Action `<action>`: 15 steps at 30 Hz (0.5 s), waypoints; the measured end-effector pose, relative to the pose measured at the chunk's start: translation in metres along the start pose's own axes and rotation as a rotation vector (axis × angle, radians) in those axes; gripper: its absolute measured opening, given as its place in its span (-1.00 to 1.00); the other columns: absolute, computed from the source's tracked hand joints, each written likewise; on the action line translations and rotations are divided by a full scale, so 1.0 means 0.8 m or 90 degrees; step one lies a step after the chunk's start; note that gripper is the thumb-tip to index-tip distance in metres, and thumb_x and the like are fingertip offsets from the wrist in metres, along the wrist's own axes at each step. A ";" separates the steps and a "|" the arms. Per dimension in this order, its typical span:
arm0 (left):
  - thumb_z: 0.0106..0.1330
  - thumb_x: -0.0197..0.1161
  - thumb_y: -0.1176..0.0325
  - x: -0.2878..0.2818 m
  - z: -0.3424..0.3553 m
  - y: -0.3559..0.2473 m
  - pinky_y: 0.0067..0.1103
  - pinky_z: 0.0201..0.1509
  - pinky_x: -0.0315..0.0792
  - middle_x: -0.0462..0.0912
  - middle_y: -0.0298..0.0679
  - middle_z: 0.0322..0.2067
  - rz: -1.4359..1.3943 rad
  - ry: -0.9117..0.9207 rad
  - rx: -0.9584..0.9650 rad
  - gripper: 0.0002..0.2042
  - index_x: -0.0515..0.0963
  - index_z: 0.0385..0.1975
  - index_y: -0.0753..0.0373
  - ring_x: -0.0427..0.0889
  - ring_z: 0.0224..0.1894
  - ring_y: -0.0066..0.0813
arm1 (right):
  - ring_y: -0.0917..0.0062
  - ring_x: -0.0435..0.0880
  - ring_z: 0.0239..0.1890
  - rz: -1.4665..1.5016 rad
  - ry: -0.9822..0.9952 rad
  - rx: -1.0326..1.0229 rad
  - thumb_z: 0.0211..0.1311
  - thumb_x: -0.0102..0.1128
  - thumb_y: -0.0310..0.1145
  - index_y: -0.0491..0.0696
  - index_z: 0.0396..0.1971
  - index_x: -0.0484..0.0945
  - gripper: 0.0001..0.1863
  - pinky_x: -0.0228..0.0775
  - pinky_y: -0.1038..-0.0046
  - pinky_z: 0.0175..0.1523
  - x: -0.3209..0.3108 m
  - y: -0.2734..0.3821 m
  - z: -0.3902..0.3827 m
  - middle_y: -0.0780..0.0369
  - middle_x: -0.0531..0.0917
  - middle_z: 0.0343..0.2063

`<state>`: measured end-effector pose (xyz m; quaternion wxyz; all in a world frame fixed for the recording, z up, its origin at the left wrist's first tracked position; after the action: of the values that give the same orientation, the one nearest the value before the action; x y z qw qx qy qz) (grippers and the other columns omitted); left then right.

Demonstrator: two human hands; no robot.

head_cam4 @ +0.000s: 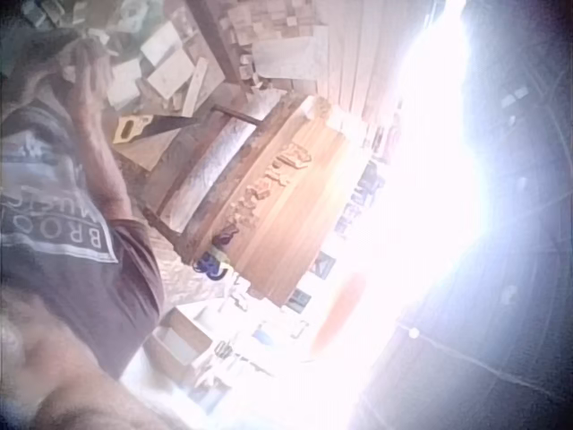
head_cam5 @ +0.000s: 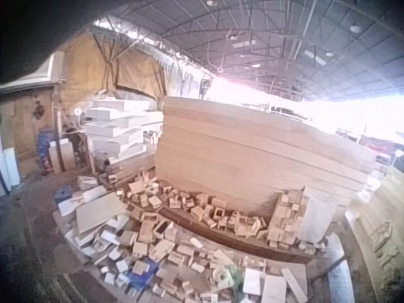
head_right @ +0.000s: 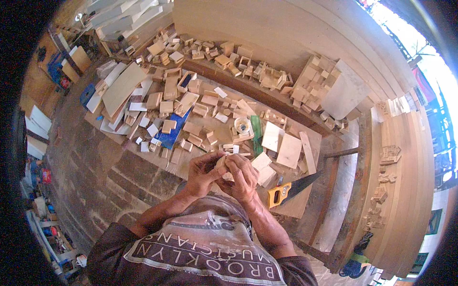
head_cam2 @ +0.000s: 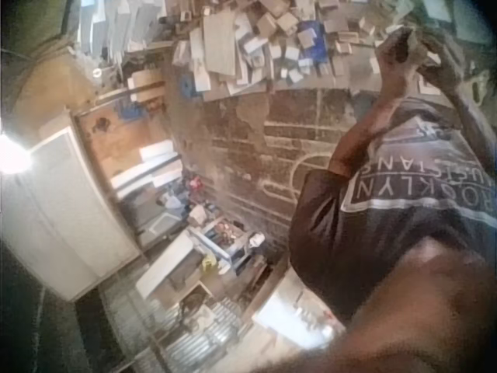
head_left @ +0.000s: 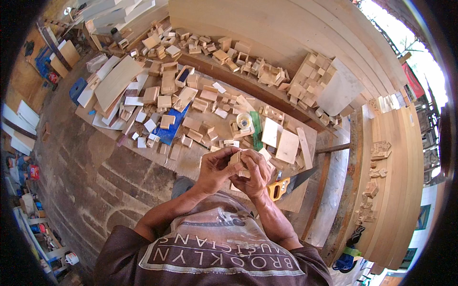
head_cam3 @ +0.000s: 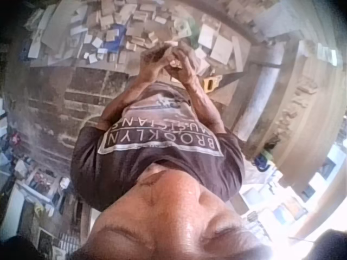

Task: The person assembles small wooden boxes by applying glue to the edges and joining the pieces together by hand.

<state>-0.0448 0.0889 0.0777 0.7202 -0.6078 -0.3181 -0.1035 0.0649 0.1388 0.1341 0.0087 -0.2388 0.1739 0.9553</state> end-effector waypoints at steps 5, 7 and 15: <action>0.27 0.37 0.52 -0.006 -0.001 0.002 -0.64 -0.01 0.54 0.66 -0.25 -0.13 -0.020 -0.018 -0.006 -0.63 0.52 0.06 0.44 0.61 -0.11 -0.60 | 0.24 0.71 -0.25 0.007 0.033 0.017 -0.12 0.55 -0.35 -0.19 -0.21 0.54 -0.54 0.58 0.34 -0.18 0.008 -0.003 -0.003 0.04 0.66 -0.23; 0.26 0.38 0.52 -0.009 0.004 0.002 -0.62 0.01 0.54 0.65 -0.24 -0.13 -0.011 -0.023 -0.006 -0.62 0.51 0.06 0.44 0.61 -0.10 -0.58 | 0.20 0.69 -0.21 0.045 0.024 0.016 -0.17 0.57 -0.40 -0.18 -0.15 0.53 -0.47 0.58 0.30 -0.15 0.008 -0.006 -0.004 0.06 0.63 -0.19; 0.11 0.54 0.39 0.009 0.000 -0.032 -0.50 0.16 0.46 0.54 -0.16 0.06 0.113 0.038 0.116 -0.30 0.36 0.25 0.42 0.53 0.11 -0.44 | 0.34 0.59 -0.01 0.451 -0.122 0.370 0.02 0.49 -0.40 -0.20 -0.09 0.47 -0.52 0.47 0.36 0.07 0.014 -0.038 -0.018 0.07 0.57 -0.07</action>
<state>-0.0533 0.0841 0.1026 0.7878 -0.5623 -0.2495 -0.0282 0.0647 0.1617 0.1075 -0.2353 -0.0628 0.5034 0.8290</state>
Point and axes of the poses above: each hand's wrist, its own z-axis towards the middle knuckle, its own x-axis out of the palm, y = z × x, the point moved 6 cm from there along z, towards the middle knuckle
